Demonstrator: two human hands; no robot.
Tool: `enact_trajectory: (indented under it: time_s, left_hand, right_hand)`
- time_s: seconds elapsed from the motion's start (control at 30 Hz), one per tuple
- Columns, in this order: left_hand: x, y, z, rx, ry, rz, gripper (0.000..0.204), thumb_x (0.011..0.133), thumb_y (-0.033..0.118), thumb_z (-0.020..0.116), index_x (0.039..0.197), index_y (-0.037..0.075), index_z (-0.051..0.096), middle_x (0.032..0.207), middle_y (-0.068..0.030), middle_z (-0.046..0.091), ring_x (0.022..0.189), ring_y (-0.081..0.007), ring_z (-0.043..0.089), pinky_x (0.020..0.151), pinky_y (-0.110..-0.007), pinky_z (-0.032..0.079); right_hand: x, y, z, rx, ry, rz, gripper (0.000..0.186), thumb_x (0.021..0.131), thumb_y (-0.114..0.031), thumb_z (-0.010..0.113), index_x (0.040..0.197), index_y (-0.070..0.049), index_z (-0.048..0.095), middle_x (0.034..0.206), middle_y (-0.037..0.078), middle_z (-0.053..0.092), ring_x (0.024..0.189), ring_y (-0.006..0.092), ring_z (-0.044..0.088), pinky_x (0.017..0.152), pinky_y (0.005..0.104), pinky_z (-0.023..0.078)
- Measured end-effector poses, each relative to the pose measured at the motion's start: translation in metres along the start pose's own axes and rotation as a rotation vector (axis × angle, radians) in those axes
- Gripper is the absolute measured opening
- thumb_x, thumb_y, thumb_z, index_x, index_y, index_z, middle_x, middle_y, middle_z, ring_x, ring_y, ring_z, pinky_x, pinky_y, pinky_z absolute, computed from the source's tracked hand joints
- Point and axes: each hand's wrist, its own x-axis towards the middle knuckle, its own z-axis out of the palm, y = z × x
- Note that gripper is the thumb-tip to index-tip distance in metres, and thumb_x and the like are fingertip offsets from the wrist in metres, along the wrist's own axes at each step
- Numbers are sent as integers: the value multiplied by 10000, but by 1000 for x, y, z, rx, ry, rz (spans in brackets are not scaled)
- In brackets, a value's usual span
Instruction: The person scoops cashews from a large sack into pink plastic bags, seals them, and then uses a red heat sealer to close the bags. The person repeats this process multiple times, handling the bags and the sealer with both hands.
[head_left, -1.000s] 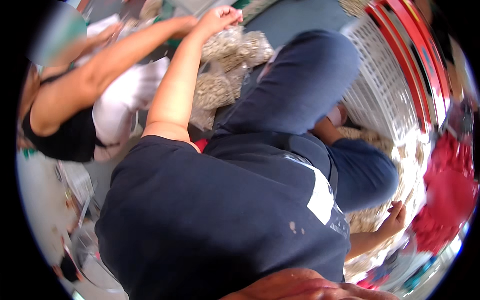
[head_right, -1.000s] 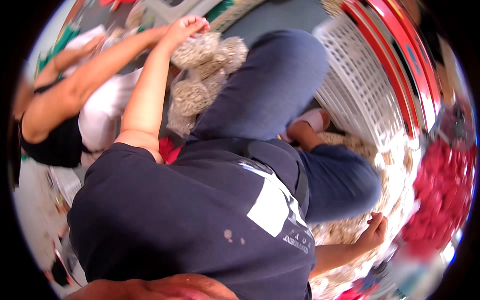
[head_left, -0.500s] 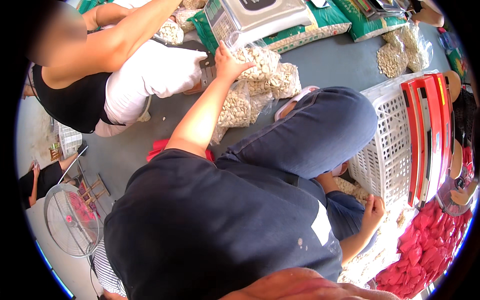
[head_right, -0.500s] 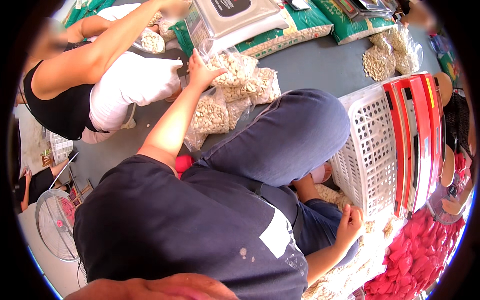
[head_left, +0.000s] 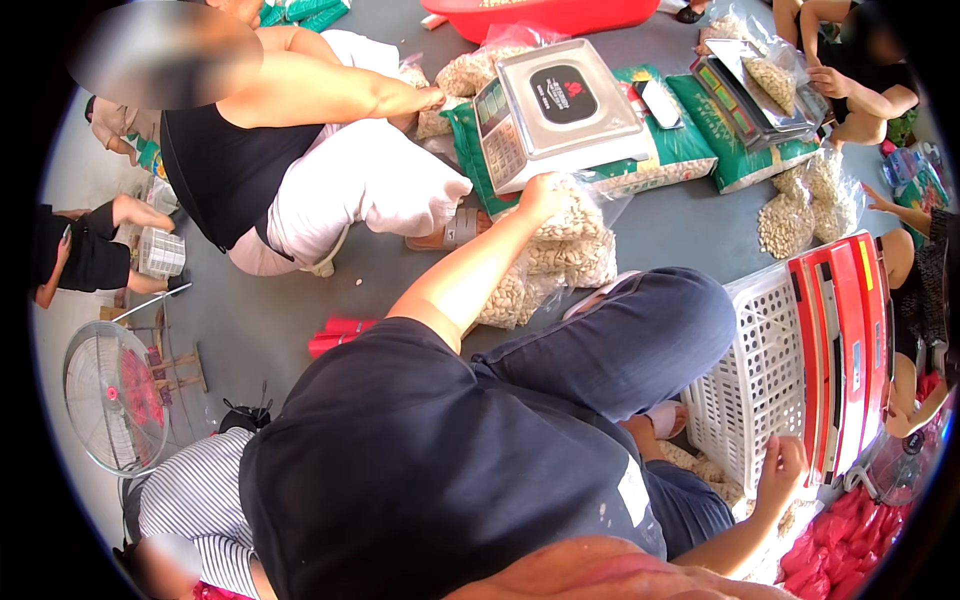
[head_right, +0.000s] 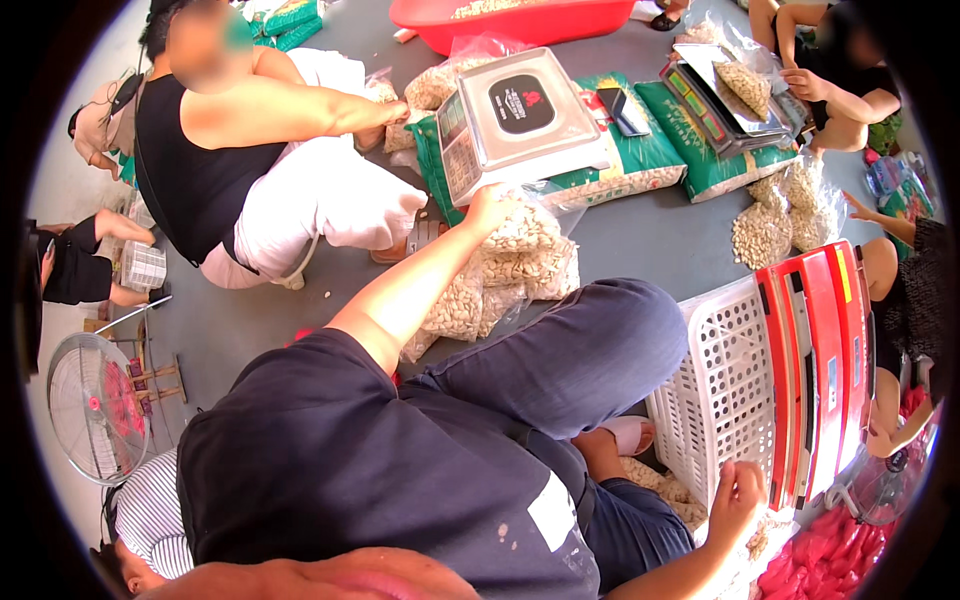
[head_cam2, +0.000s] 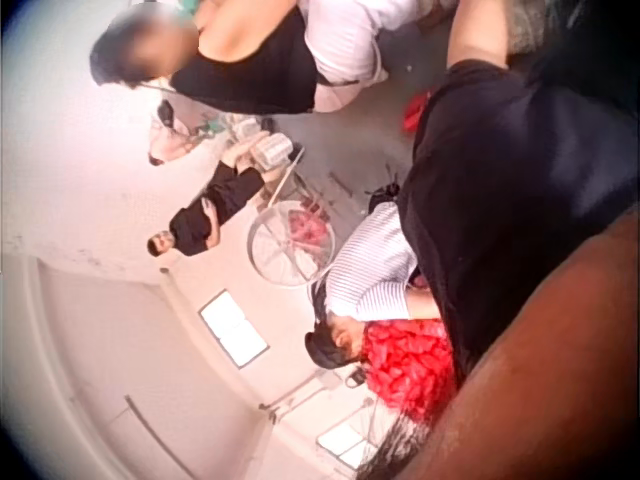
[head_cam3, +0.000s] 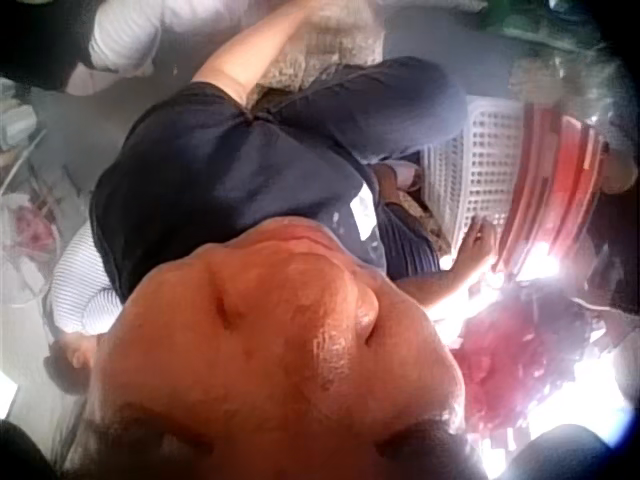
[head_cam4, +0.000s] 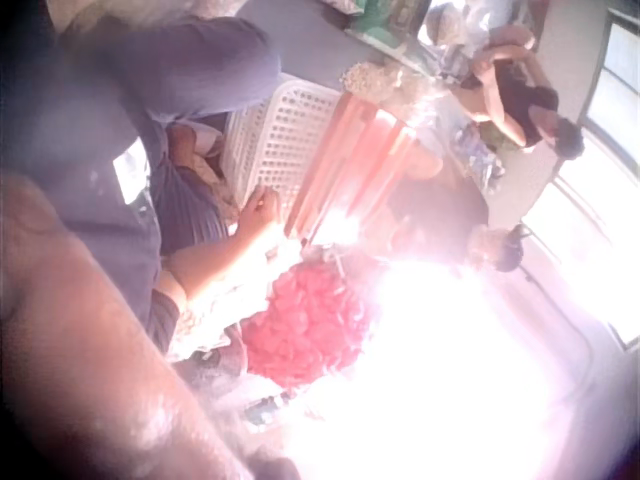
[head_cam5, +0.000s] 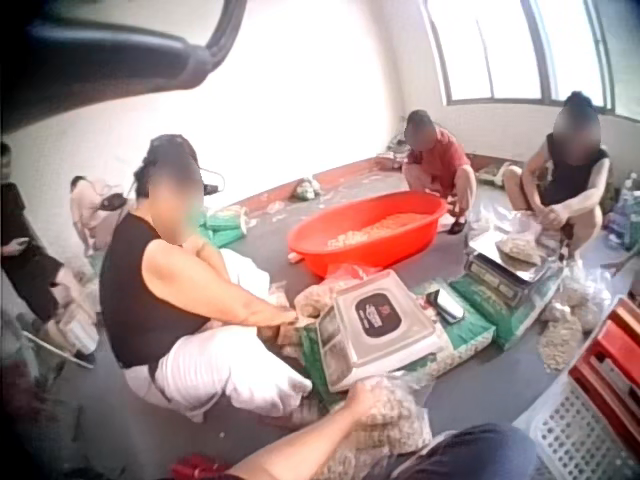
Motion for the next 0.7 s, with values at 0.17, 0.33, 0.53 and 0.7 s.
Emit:
enact_trajectory:
  time_s: [0.17, 0.33, 0.53, 0.7]
  left_hand:
    - [13, 129, 12, -227, -31, 100, 190, 848, 174, 531, 813, 12, 623, 669, -53, 595, 549, -105, 552, 501, -265, 433]
    - [21, 260, 31, -282, -361, 265, 251, 860, 231, 529, 808, 8, 634, 655, -21, 585, 525, -59, 495, 484, -219, 395]
    - [-13, 376, 85, -587, -811, 200, 227, 823, 224, 573, 809, 14, 658, 642, -39, 611, 539, -69, 513, 502, -230, 419]
    - [-52, 378, 183, -400, -893, 547, 239, 822, 243, 564, 775, 28, 657, 787, -107, 647, 733, -163, 595, 694, -293, 448]
  right_hand:
    - [20, -10, -1, 191, 114, -56, 192, 823, -76, 545, 664, 28, 518, 638, 92, 523, 537, 169, 473, 478, 279, 358]
    - [-2, 26, 11, 323, 259, 49, 195, 836, -87, 534, 671, 17, 533, 687, 82, 558, 610, 162, 513, 568, 257, 406]
    - [0, 40, 4, 495, 546, -18, 395, 843, -337, 548, 1058, -6, 549, 1123, 146, 544, 1038, 213, 509, 859, 335, 391]
    - [19, 23, 22, 876, 497, -93, 666, 790, -415, 601, 1254, 14, 389, 1255, 180, 440, 1175, 270, 415, 990, 396, 306]
